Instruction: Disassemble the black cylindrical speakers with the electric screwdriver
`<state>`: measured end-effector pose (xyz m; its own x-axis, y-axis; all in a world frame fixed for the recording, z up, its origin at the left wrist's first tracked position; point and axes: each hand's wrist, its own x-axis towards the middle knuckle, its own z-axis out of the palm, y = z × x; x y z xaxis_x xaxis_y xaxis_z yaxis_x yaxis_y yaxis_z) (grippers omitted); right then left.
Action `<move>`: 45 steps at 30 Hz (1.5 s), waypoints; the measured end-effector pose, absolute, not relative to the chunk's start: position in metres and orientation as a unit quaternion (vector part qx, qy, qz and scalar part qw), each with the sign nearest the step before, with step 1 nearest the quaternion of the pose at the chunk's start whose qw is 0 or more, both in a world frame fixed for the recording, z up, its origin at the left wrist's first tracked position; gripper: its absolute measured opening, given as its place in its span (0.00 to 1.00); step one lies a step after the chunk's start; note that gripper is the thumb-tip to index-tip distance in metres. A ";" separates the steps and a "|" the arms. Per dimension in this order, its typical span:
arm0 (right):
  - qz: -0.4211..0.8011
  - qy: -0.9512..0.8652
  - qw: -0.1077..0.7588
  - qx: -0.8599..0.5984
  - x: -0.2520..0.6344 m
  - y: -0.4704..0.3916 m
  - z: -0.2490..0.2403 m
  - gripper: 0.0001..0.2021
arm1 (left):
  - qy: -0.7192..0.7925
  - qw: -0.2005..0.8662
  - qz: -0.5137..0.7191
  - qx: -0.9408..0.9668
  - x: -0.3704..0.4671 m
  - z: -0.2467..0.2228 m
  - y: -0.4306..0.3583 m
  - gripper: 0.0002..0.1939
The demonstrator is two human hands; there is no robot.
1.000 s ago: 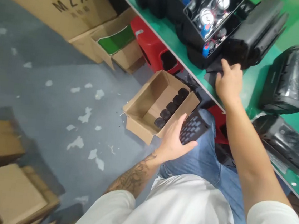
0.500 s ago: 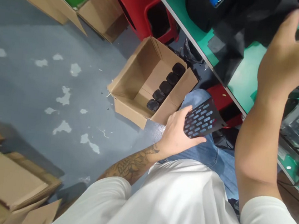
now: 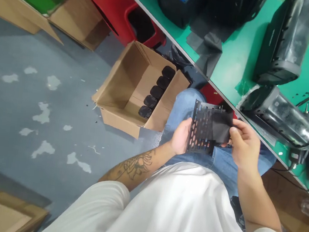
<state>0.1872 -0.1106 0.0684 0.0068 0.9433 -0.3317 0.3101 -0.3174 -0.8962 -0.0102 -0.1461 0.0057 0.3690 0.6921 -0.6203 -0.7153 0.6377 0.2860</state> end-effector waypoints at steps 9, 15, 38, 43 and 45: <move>0.524 -0.453 0.280 -0.664 0.216 -0.176 0.047 0.38 | 0.537 0.734 0.402 0.112 0.008 0.022 -0.171 0.27; 0.456 -0.541 0.279 -0.649 0.229 -0.204 0.042 0.35 | 0.583 0.732 0.334 0.112 0.019 0.037 -0.173 0.16; 0.554 -0.344 0.345 -0.675 0.246 -0.207 0.047 0.37 | 0.571 0.743 0.294 0.189 0.025 0.053 -0.170 0.11; 0.559 -0.308 0.391 -0.663 0.253 -0.207 0.047 0.38 | 0.587 0.738 0.283 0.175 0.026 0.059 -0.168 0.12; 0.559 -0.304 0.404 -0.657 0.254 -0.207 0.046 0.36 | 0.588 0.740 0.280 0.169 0.027 0.062 -0.167 0.12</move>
<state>0.2542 -0.2067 0.0461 0.1902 0.8511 -0.4893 -0.0526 -0.4889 -0.8708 0.0269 -0.1669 0.0615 0.1516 0.6126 -0.7757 -0.2150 0.7864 0.5791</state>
